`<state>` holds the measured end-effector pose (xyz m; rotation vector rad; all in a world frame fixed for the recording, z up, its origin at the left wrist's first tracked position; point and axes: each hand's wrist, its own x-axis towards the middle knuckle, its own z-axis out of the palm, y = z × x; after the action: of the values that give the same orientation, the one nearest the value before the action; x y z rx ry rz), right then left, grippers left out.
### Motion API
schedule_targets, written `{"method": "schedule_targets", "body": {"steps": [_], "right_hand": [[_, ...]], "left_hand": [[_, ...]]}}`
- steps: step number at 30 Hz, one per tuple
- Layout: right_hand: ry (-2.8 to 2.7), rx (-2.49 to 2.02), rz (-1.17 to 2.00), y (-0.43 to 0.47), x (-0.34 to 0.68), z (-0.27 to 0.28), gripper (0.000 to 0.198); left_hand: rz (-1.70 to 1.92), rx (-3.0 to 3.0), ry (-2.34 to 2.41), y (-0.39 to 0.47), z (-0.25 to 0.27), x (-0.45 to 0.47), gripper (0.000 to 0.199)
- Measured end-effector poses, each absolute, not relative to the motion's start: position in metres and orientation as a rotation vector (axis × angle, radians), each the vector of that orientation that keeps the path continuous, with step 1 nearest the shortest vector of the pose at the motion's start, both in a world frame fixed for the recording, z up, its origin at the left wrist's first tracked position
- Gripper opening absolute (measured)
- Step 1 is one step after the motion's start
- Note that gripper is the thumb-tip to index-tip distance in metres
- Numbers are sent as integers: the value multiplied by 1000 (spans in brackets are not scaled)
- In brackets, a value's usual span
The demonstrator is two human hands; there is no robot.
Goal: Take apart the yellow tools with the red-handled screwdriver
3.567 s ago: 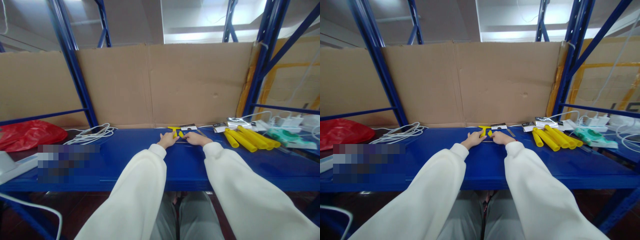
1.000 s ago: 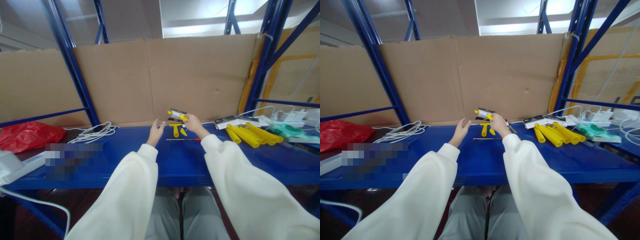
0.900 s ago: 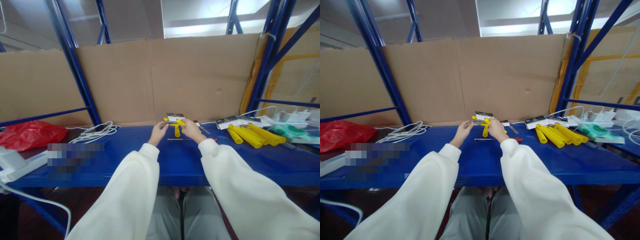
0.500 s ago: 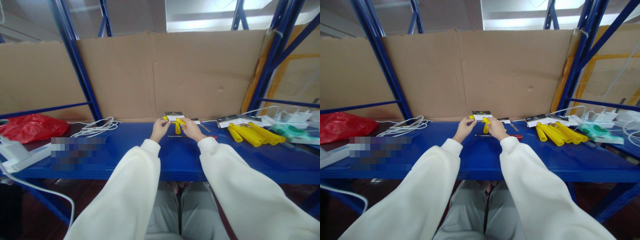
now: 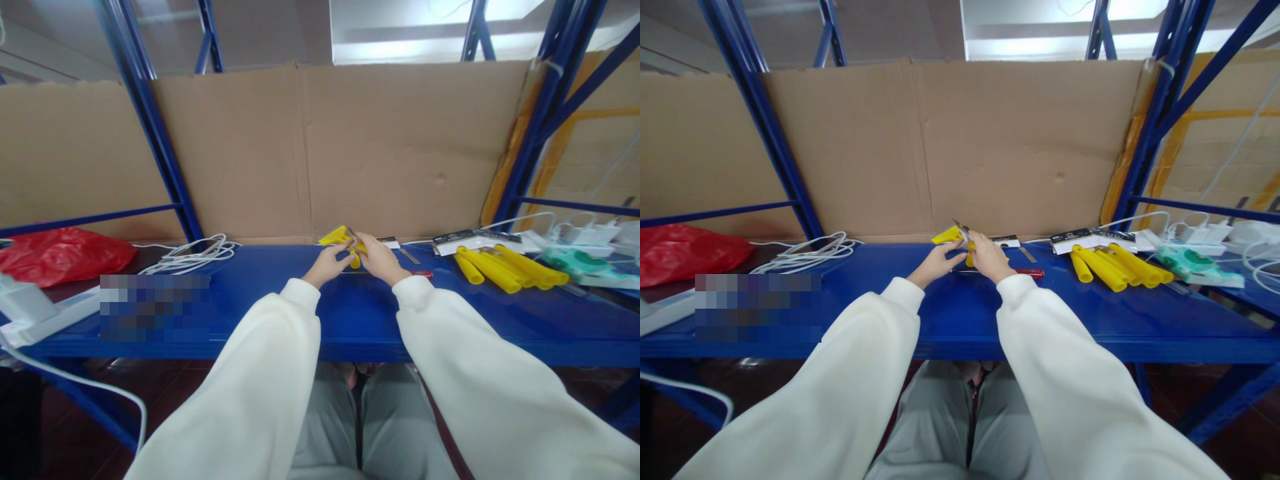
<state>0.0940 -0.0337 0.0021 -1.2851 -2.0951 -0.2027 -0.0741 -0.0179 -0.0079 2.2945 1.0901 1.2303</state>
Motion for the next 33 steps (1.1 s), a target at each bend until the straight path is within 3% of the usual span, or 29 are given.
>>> {"method": "schedule_targets", "body": {"steps": [6, 14, 25, 33], "right_hand": [[-2105, -1178, -275, -32, 94, 0, 53], [-2100, -1035, -313, -27, 97, -2, 53], [-2144, -1237, -541, -41, 89, 7, 45], [-2177, -1358, -632, -54, 83, 15, 44]], "left_hand": [[1300, 2197, 862, -10, -16, -71, 51], [1397, 1979, 800, -16, -9, -67, 39], [1454, 1606, 736, -18, -1, -62, 25], [1462, 1483, 714, -14, -4, -62, 26]]}}
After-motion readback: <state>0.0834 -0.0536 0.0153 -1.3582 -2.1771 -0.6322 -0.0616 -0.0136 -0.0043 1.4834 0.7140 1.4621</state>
